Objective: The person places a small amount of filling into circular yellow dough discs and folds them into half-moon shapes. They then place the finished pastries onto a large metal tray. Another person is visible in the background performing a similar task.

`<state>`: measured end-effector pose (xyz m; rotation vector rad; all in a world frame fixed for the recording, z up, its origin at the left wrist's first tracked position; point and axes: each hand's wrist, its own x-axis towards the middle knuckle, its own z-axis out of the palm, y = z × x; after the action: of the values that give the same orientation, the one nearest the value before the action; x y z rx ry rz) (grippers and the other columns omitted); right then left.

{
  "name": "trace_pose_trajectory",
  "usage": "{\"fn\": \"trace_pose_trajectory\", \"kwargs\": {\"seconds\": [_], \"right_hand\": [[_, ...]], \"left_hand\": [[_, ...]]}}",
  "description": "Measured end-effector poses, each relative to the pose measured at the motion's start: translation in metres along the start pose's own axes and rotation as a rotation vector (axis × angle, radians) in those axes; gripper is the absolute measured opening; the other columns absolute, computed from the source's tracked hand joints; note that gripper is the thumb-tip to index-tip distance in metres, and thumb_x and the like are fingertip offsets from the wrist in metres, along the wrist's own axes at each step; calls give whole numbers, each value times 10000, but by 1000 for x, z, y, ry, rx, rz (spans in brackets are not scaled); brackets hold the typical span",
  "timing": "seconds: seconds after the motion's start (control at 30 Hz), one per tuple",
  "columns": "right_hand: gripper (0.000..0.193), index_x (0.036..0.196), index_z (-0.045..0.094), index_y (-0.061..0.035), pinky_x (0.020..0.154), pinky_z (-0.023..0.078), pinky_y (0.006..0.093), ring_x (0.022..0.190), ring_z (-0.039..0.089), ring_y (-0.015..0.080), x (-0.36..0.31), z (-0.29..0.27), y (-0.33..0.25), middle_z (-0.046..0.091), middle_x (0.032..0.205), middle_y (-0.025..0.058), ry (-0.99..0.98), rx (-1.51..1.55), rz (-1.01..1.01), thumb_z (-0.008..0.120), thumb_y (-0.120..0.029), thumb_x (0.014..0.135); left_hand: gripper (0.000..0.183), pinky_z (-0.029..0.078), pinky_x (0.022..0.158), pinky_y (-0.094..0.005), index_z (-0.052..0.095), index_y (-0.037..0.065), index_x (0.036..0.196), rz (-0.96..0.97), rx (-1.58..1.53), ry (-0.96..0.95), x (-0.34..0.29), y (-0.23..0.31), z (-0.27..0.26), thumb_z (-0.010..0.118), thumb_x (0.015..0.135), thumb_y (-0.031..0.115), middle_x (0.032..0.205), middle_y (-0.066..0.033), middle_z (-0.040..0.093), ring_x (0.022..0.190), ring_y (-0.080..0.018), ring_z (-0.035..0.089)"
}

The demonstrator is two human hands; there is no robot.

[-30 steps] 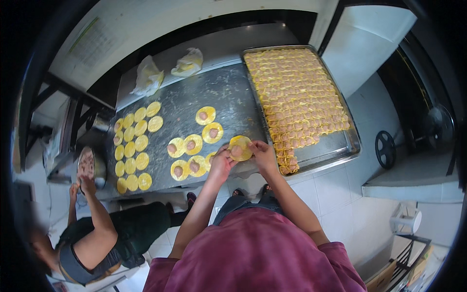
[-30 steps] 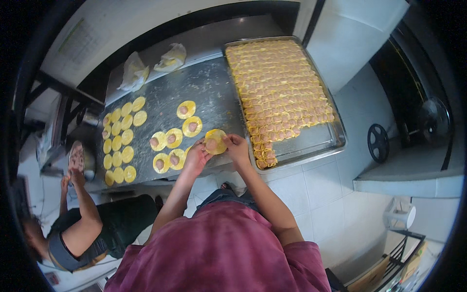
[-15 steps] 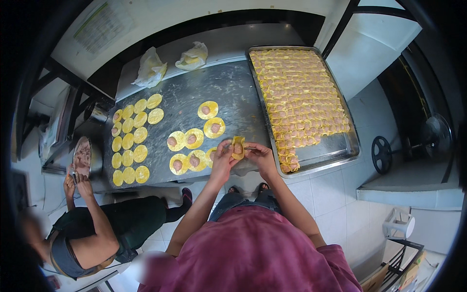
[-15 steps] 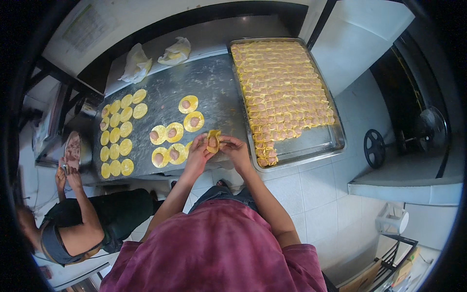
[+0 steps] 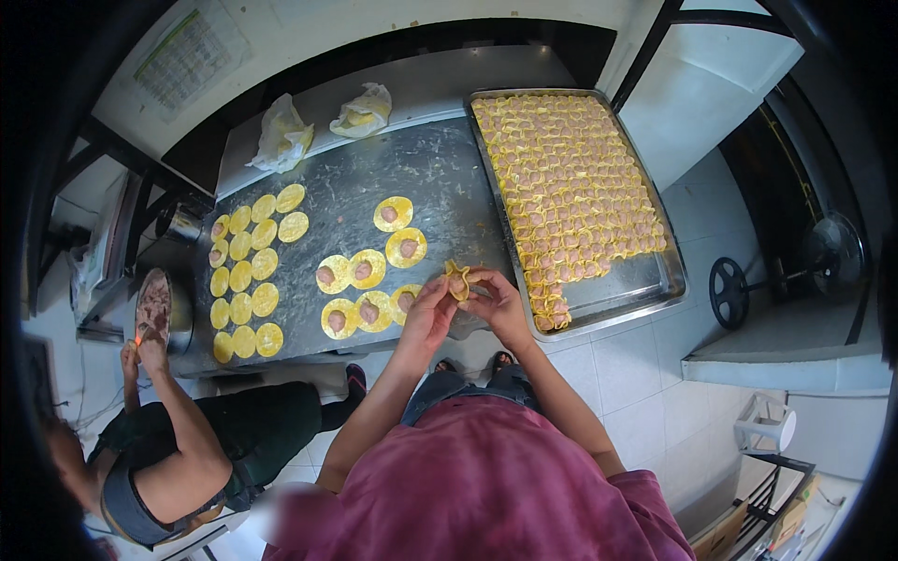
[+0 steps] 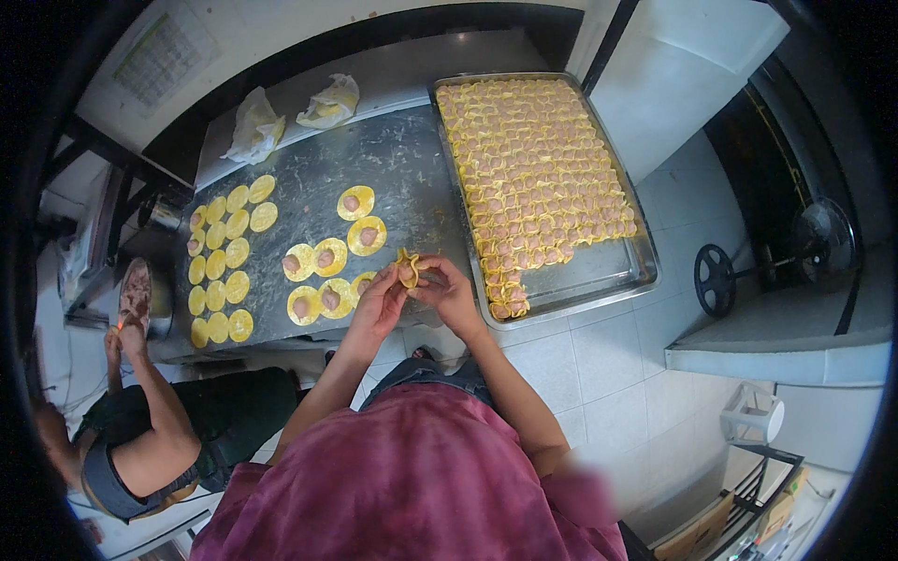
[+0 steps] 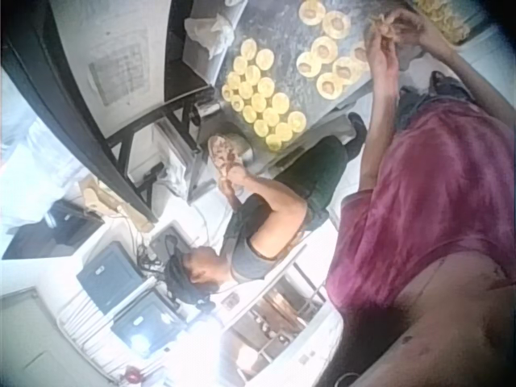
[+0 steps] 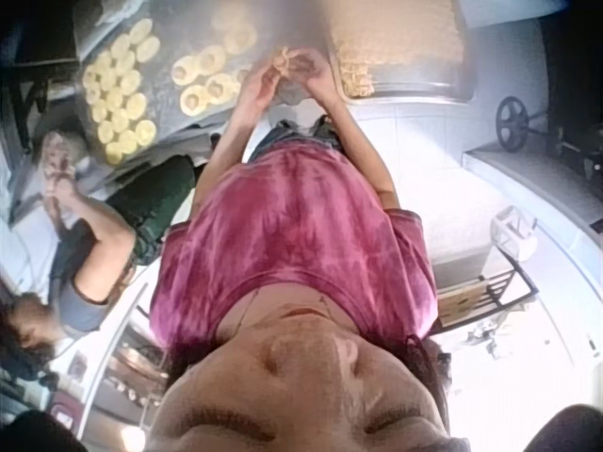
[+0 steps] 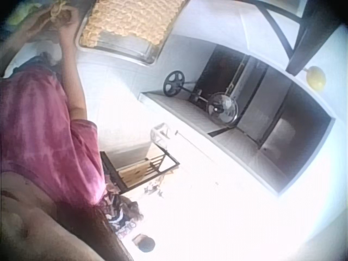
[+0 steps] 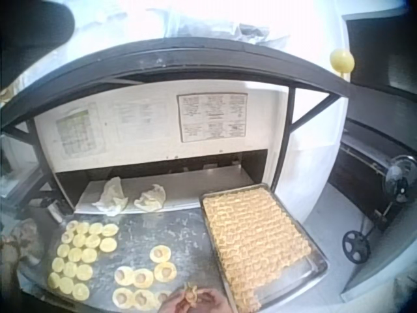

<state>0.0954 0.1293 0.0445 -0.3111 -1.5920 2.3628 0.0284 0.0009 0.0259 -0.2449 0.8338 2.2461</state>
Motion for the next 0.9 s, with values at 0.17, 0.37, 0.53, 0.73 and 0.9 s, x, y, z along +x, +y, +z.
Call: {"fn": "trace_pose_trajectory", "kwargs": {"seconds": [0.17, 0.37, 0.53, 0.73, 0.9], "right_hand": [[223, 960, 586, -26, 853, 437, 257, 981, 538, 130, 7, -14, 12, 563, 1066, 36, 29, -152, -48, 658, 2, 751], [238, 982, 593, -8, 767, 452, 227, 876, 569, 112, 9, -28, 20, 594, 979, 43, 49, -308, 118, 644, 11, 750], [295, 998, 580, 13, 720, 493, 272, 819, 615, 162, 5, -23, 28, 605, 913, 65, 4, -484, -70, 655, 30, 713], [329, 960, 602, 1, 674, 513, 320, 772, 635, 267, 8, -30, 38, 605, 916, 128, -83, -976, -187, 646, 55, 637], [273, 917, 618, -22, 677, 488, 369, 766, 600, 328, 16, -34, 44, 597, 906, 145, -154, -984, -251, 601, 35, 651]], "left_hand": [[177, 483, 830, -294, 527, 60, 1051, 47, 75, 54, -7, 4, 12, 538, 876, 86, 1040, -47, 559, 959, -130, 550], [236, 476, 796, -260, 517, 48, 1052, 181, 427, 59, -6, 0, 4, 597, 829, 40, 987, -46, 554, 886, -104, 549], [169, 488, 708, -233, 558, 22, 939, 170, 757, 105, 5, -11, -26, 634, 789, 14, 989, -66, 577, 776, -113, 587], [159, 501, 665, -271, 537, -33, 823, 446, 1149, -126, 8, -16, -45, 657, 718, -25, 1014, -115, 609, 787, -154, 615], [220, 494, 656, -302, 555, 6, 867, 453, 1436, -59, 9, -9, -37, 659, 679, -44, 921, -128, 612, 757, -230, 621]]}}
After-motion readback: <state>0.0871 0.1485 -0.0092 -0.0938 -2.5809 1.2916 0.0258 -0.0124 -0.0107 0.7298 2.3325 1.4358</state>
